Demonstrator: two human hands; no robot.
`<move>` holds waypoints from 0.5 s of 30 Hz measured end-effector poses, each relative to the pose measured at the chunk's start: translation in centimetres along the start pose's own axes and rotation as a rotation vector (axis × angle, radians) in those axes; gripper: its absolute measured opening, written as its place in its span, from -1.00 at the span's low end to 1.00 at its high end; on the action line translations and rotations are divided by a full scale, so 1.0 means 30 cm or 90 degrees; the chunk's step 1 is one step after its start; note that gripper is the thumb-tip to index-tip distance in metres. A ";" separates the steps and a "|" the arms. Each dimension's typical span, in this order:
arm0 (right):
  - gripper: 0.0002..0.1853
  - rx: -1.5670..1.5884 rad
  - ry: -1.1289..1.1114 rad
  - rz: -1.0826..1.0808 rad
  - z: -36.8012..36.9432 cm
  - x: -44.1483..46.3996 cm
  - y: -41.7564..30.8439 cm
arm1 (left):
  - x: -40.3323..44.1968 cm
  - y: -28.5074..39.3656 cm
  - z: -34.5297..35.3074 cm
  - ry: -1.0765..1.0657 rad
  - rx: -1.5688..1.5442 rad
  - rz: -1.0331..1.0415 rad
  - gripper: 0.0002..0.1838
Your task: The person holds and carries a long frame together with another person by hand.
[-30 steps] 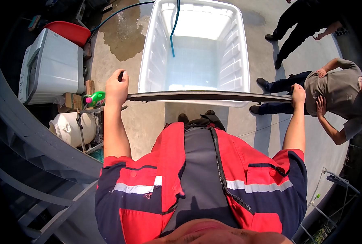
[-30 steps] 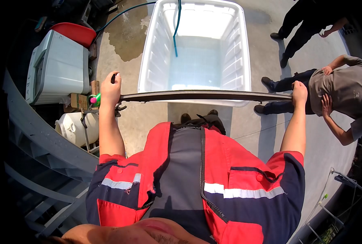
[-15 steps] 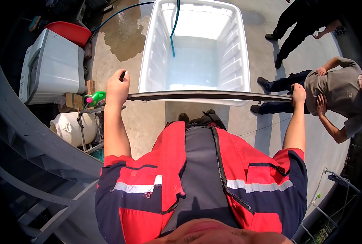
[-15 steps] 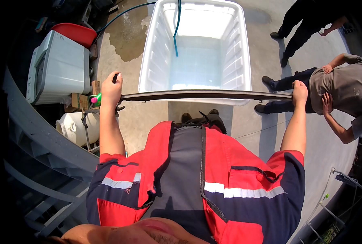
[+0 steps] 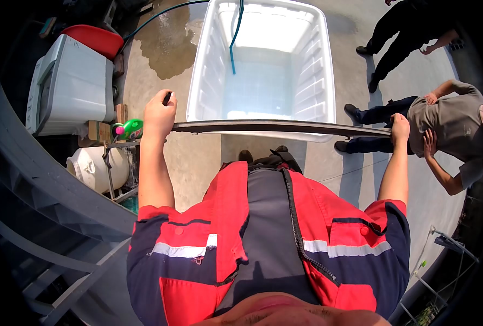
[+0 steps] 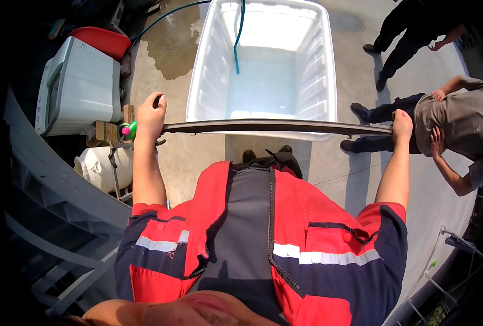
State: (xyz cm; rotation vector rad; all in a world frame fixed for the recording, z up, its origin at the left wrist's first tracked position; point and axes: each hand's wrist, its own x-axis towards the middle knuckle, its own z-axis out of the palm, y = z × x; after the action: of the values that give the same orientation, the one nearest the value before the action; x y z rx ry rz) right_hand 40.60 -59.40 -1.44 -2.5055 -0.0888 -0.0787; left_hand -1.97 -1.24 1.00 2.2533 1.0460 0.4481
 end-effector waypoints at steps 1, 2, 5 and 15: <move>-0.68 -0.002 0.000 -0.009 0.002 0.004 0.005 | -0.001 0.009 -0.003 -0.003 0.004 -0.002 -0.71; -0.68 -0.004 0.001 -0.019 0.003 0.010 0.015 | -0.001 0.013 -0.004 -0.006 0.008 -0.005 -0.71; -0.69 0.007 0.004 -0.028 0.007 0.016 0.028 | 0.003 0.003 -0.001 0.001 -0.022 -0.044 -0.71; -0.70 0.015 -0.004 -0.031 0.001 0.007 0.004 | 0.007 -0.011 0.003 0.016 0.007 0.009 -0.71</move>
State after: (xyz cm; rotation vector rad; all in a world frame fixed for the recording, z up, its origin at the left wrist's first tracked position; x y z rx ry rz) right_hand 40.84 -59.47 -1.53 -2.4803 -0.1514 -0.0898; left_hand -1.98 -0.96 0.73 2.2709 1.0483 0.4786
